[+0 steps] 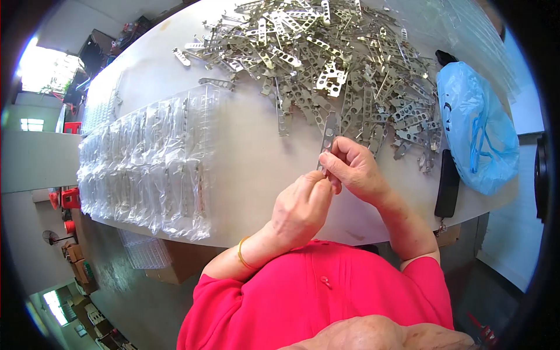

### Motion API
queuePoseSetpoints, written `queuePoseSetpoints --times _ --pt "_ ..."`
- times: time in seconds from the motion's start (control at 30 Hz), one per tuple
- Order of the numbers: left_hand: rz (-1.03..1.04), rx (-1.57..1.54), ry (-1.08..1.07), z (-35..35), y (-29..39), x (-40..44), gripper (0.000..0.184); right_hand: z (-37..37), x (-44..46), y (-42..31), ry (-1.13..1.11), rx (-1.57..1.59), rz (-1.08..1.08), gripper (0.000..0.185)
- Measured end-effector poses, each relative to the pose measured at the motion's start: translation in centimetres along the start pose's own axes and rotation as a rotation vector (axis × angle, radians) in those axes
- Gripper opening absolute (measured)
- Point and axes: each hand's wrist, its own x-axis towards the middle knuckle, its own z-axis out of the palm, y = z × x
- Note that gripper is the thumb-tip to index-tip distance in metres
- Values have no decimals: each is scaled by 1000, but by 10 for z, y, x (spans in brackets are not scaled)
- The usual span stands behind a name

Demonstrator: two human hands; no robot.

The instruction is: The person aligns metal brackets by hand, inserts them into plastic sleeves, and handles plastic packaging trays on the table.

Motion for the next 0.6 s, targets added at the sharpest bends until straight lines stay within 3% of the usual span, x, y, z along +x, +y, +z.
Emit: queuePoseSetpoints --times 0.07,0.1,0.17,0.2,0.27,0.4,0.6 --pt "-231 -391 -12 -10 3 5 13 0 -1 -3 8 -8 4 17" --pt "-239 -393 -12 -7 -2 3 13 1 -2 -4 13 -10 4 18" --pt "-611 -727 -22 1 -16 -2 17 1 -2 -7 -17 6 12 21" --pt "-621 -725 -16 -2 -20 1 17 0 -2 -7 -41 20 14 23" --pt "-962 -1219 -174 -10 -26 11 22 0 -2 -6 -54 32 52 23" --pt "-1050 -1552 -175 -5 -36 6 20 -3 0 -9 -98 86 126 25" --pt "-1054 -1725 -218 4 -50 -2 15 -3 -1 -10 -125 31 124 26"
